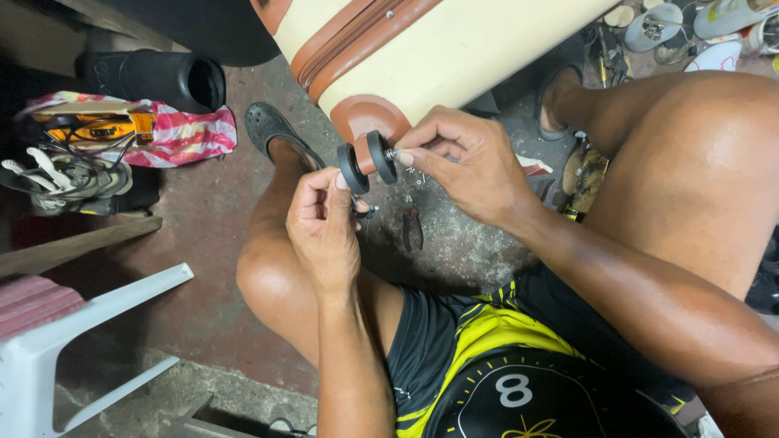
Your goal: The person assembles a suitcase wheel by inserting a metal axle through the wheel and plastic housing.
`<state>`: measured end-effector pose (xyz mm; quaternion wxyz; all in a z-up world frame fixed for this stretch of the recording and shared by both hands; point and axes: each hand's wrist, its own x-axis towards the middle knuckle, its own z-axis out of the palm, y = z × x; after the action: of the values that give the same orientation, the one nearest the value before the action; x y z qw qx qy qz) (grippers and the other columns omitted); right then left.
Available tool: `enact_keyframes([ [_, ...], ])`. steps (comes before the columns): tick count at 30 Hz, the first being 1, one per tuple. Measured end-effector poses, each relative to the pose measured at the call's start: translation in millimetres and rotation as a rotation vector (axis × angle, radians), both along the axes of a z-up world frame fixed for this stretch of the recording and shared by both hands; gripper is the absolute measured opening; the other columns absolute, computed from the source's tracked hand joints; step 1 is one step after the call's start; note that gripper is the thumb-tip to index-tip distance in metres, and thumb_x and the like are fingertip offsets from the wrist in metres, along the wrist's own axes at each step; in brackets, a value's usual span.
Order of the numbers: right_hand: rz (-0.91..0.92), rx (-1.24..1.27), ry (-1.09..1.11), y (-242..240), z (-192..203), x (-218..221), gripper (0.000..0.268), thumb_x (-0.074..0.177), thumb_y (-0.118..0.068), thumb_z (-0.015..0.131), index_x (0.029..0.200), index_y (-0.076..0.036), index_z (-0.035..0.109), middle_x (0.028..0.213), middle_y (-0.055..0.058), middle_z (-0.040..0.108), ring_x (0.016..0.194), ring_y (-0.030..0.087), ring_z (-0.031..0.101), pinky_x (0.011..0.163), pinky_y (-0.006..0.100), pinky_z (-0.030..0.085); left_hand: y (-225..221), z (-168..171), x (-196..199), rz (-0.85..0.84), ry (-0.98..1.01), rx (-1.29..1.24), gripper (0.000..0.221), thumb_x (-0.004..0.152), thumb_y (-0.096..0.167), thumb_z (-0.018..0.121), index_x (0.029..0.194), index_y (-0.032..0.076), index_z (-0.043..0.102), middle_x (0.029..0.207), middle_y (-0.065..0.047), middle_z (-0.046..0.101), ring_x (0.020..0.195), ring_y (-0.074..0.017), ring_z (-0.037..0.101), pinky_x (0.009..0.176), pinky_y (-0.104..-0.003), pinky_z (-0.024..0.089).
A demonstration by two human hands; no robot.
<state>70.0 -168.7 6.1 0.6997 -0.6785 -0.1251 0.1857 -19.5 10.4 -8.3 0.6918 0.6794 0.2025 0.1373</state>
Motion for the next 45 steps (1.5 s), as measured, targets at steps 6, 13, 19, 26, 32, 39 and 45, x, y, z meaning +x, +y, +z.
enact_keyframes([
  [6,0.001,-0.139,-0.353,-4.6,4.7,1.3,0.009,0.095,-0.003,0.076,0.104,-0.002,0.074,0.097,0.003,0.070,0.087,0.005,0.063,0.074,0.022,0.049,2.5,1.3,1.3,-0.020,-0.031,0.026,0.012,0.105,0.017,0.065,0.105,0.004,0.066,0.088,0.000,0.068,0.071,-0.0028,0.061,0.058,-0.016,0.042],
  [13,0.045,0.014,0.041,-2.7,2.2,8.3,0.009,0.095,-0.007,0.075,0.102,-0.002,0.073,0.091,0.000,0.074,0.080,0.000,0.063,0.071,0.019,0.052,-0.5,0.7,1.5,-0.024,-0.023,0.037,0.013,0.105,0.016,0.066,0.105,0.004,0.066,0.087,0.001,0.067,0.070,-0.0025,0.060,0.059,-0.016,0.043],
  [19,0.081,-0.120,-0.024,-3.0,-1.2,8.5,0.011,0.094,-0.008,0.077,0.101,-0.001,0.075,0.087,0.004,0.071,0.074,0.004,0.060,0.066,0.021,0.049,1.6,-2.0,2.3,-0.009,-0.065,0.061,0.011,0.106,0.015,0.065,0.105,0.004,0.066,0.087,0.001,0.066,0.071,-0.0023,0.059,0.062,-0.017,0.044],
  [26,0.111,0.349,0.596,-6.7,-17.5,15.9,0.007,0.093,-0.007,0.071,0.098,-0.003,0.069,0.084,0.004,0.071,0.071,0.010,0.065,0.063,0.024,0.054,2.2,-8.2,0.2,-0.045,-0.103,0.090,0.008,0.106,0.011,0.066,0.106,0.003,0.065,0.089,0.001,0.064,0.073,-0.0028,0.058,0.065,-0.017,0.046],
  [32,-0.010,0.066,0.065,7.0,-6.2,-9.1,0.005,0.101,-0.003,0.068,0.101,0.002,0.069,0.090,0.008,0.072,0.079,0.007,0.064,0.070,0.023,0.054,-0.9,-8.3,1.0,-0.006,-0.081,0.089,0.009,0.105,0.011,0.065,0.104,0.003,0.066,0.088,0.000,0.067,0.072,-0.0031,0.059,0.065,-0.018,0.047],
  [39,0.253,-0.045,-0.210,-19.7,19.5,-13.4,0.036,0.091,0.005,0.063,0.127,0.006,0.063,0.111,0.011,0.071,0.100,0.014,0.071,0.088,0.029,0.059,1.1,-4.7,-4.2,-0.046,-0.039,0.114,0.008,0.104,0.008,0.068,0.105,0.000,0.067,0.086,0.001,0.064,0.072,-0.0026,0.057,0.066,-0.018,0.047],
  [45,0.260,-0.417,-0.684,-21.0,34.8,-9.8,0.041,0.088,-0.008,0.077,0.126,0.001,0.066,0.111,0.013,0.071,0.094,0.026,0.071,0.083,0.037,0.056,1.8,-0.5,-1.6,-0.034,-0.055,0.046,0.010,0.104,0.011,0.067,0.104,0.002,0.066,0.088,0.001,0.067,0.071,-0.0023,0.059,0.066,-0.017,0.049],
])
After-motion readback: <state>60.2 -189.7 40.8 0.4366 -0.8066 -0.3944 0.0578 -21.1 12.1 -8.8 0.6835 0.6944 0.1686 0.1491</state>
